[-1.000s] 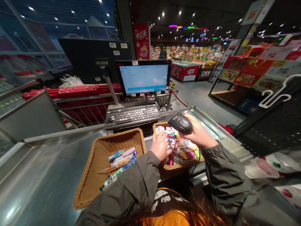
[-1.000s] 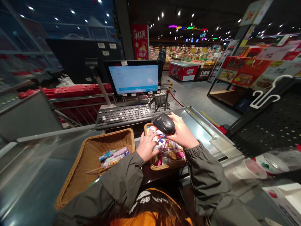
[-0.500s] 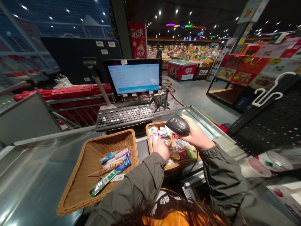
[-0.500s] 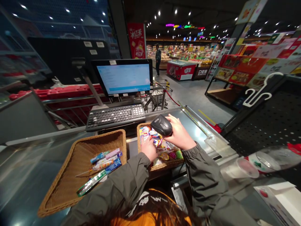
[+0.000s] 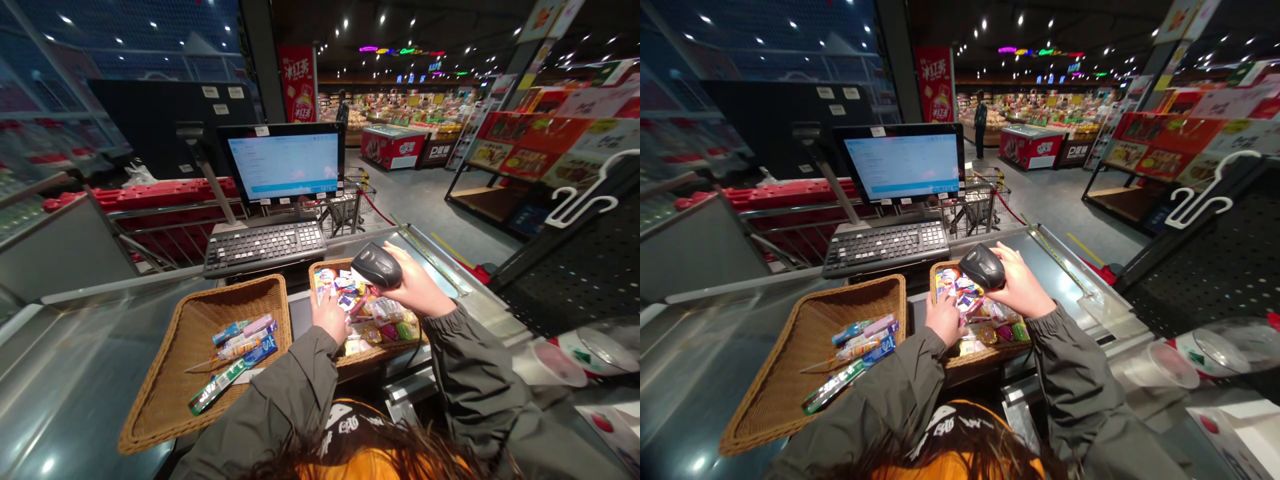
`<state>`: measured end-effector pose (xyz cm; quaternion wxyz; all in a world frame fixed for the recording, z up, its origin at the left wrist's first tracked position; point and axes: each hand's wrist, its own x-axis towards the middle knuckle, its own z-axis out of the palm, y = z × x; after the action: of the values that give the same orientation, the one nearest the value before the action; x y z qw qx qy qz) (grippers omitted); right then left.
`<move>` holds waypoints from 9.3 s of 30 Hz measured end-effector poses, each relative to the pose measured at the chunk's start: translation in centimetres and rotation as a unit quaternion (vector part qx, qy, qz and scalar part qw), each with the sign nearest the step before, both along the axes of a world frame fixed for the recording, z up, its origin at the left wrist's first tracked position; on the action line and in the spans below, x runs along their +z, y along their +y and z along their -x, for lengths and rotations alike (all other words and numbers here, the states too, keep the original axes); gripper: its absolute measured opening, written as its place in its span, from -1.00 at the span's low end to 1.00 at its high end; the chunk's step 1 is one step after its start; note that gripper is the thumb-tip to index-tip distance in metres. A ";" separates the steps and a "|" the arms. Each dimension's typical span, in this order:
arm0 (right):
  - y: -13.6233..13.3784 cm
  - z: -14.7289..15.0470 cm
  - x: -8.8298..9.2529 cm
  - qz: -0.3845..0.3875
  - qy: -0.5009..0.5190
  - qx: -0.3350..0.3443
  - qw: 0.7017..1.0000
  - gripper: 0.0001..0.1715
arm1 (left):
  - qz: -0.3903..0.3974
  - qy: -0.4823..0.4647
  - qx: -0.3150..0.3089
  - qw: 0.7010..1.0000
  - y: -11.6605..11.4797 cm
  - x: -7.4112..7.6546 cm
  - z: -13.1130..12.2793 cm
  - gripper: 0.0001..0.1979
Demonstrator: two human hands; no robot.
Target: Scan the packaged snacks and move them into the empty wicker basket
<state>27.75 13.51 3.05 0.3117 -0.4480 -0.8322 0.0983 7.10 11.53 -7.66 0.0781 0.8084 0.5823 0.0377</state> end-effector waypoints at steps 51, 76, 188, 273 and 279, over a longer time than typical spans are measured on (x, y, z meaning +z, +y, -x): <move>-3.2 12.2 2.0 0.007 -0.057 0.094 0.994 -0.31 | -0.427 -0.066 0.062 0.900 1.7 9.2 17.6 -0.92; -4.6 15.1 2.4 0.011 -0.067 0.108 0.992 -0.24 | -0.424 -0.079 0.077 0.899 0.8 9.1 20.9 -0.93; -1.4 -1.8 0.5 -0.107 0.017 -0.055 0.993 -0.30 | -0.353 -0.047 -0.019 0.934 1.6 10.1 8.5 -0.74; -4.6 14.2 1.9 -0.034 -0.026 0.049 0.998 -0.39 | -0.447 -0.121 0.077 0.883 -0.8 8.9 23.8 -0.85; -4.8 15.2 2.2 -0.028 -0.033 0.056 0.998 -0.39 | -0.440 -0.118 0.087 0.886 -1.4 8.8 24.7 -0.86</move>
<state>12.57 8.69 5.26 0.2906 -0.3951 -0.8680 0.0771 -17.56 10.11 1.11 -0.2210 0.6957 0.5600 0.3919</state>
